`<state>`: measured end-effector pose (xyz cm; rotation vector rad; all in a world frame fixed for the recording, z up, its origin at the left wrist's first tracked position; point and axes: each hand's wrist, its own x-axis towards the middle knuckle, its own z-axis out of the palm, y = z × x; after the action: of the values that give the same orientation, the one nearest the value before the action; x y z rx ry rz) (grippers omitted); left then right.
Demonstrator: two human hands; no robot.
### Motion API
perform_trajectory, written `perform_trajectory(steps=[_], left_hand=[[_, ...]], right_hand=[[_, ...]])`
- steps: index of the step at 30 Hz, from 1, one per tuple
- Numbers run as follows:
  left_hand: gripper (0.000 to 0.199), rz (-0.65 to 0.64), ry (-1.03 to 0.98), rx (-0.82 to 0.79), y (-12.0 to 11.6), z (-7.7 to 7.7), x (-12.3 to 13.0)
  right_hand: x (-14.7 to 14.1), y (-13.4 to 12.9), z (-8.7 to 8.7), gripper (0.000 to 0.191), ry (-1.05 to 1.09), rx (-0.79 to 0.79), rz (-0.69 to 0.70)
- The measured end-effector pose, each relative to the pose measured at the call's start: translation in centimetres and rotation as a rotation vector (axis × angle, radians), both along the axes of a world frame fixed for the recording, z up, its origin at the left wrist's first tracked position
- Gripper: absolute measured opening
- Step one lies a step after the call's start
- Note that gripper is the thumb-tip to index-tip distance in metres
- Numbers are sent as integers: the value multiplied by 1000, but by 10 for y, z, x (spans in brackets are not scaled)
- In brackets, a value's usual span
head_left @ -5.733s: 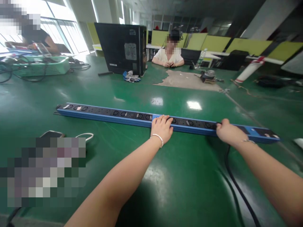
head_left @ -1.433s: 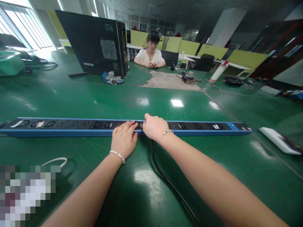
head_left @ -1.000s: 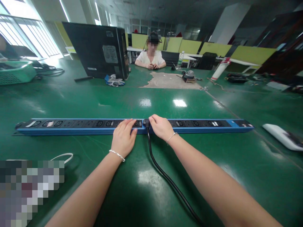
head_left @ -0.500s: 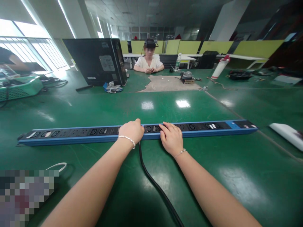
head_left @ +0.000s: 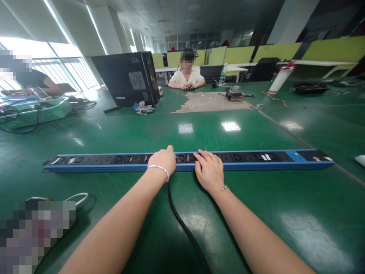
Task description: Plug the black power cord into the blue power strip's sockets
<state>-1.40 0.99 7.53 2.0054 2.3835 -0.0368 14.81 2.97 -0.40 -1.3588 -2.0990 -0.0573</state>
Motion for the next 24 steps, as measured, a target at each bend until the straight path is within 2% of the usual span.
perform_trajectory(steps=[11,14,16,20,22,24], left_hand=[[29,116,-47,80,-6,-8,-2],[29,129,-51,77,-8,-4,2],[30,161,-62,117,-11,10,7],[36,175,-62,380,-15,58,7],[34,180,-28,411,-15,76,-6],[33,231,-3,377,-16,81,-28]], right_hand=[[-3,-1,0,33,34,-12,-11],[-4,-1,2,34,25,-26,-26],[-4,-2,2,34,11,-30,-32],[-4,-2,1,34,-5,-30,-33],[-3,-2,0,34,5,-29,-33],[-3,-1,0,34,17,-26,-28]])
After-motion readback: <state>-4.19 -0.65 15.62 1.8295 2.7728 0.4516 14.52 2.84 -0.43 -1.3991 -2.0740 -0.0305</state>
